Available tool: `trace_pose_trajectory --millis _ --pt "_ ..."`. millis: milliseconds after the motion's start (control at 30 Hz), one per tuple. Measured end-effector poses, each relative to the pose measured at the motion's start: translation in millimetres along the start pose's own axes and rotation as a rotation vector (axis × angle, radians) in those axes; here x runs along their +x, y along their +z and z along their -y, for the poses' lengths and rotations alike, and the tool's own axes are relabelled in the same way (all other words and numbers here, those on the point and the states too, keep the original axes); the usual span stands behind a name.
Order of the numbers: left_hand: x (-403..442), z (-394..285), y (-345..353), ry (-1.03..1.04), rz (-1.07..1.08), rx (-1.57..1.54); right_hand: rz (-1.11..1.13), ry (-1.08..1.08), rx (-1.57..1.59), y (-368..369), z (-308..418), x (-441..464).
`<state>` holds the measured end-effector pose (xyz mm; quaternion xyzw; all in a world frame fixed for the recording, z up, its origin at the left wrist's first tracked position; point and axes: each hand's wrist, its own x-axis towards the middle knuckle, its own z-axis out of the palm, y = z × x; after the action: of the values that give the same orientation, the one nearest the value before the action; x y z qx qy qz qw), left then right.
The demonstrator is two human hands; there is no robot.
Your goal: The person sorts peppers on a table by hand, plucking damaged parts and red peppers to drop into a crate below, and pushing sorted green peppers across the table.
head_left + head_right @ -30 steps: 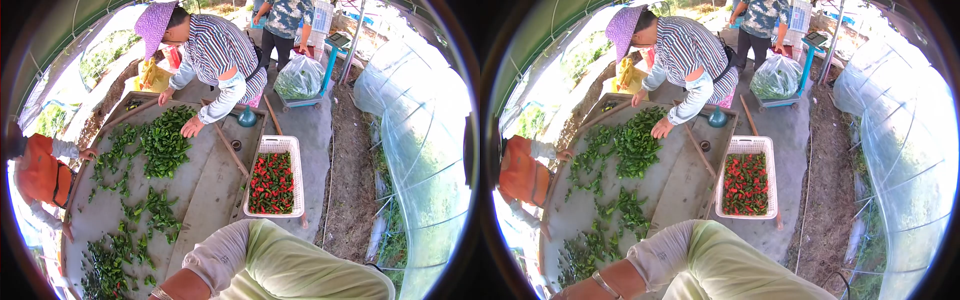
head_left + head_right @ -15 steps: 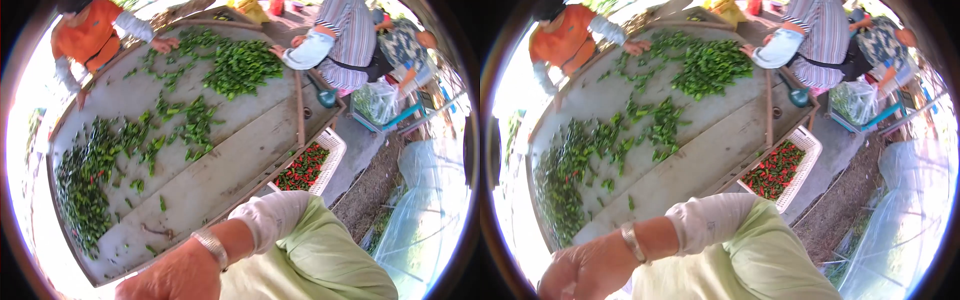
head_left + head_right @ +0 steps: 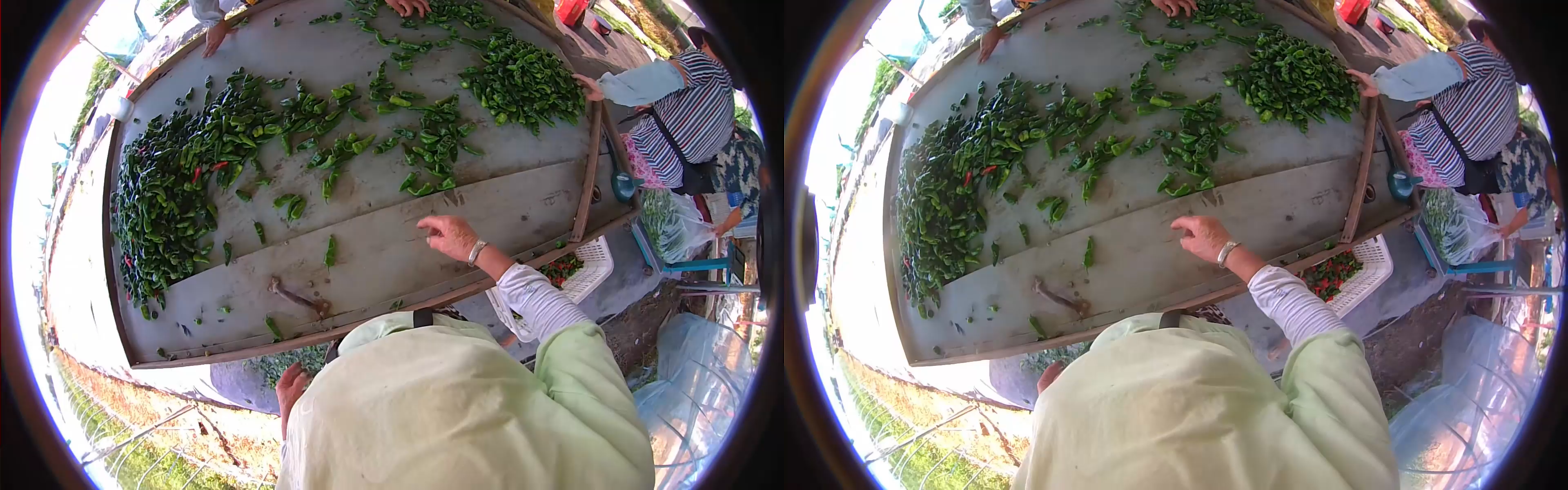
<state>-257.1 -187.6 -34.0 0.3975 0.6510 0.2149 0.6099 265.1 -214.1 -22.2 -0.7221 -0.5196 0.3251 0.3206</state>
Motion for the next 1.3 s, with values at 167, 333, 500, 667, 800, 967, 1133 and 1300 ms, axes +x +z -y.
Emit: trace_pose_trajectory --millis 167,333,500,667,800,967,1133,1300 --pt "-8.7 -12.9 -14.4 -0.071 -0.027 -0.031 0.112 0.204 -0.039 -33.1 -40.7 80.6" --pt "-14.9 1.4 -35.7 -0.005 -0.08 -0.054 -0.279 0.014 -0.122 -65.2 -85.7 177.5" --pt "-9.2 -0.7 -38.1 0.091 -0.095 -0.152 -0.504 -0.134 -0.276 -24.7 -18.5 176.0" --pt "6.5 -58.9 -19.2 0.19 -0.066 -0.11 0.262 -0.315 0.051 92.5 86.9 88.9" --pt "30.2 -93.1 -13.2 0.243 0.022 -0.087 0.729 -0.275 0.186 137.8 99.6 81.8" --pt "72.1 -128.7 -1.4 0.313 0.086 -0.045 -0.425 -0.181 0.071 95.9 62.8 150.0" --pt "123.5 -169.3 24.3 0.629 0.036 0.349 -0.703 0.298 -0.429 86.0 12.6 151.6" --pt "165.3 -231.9 71.5 0.775 0.12 0.712 -0.571 0.43 -0.688 89.2 21.1 145.2"
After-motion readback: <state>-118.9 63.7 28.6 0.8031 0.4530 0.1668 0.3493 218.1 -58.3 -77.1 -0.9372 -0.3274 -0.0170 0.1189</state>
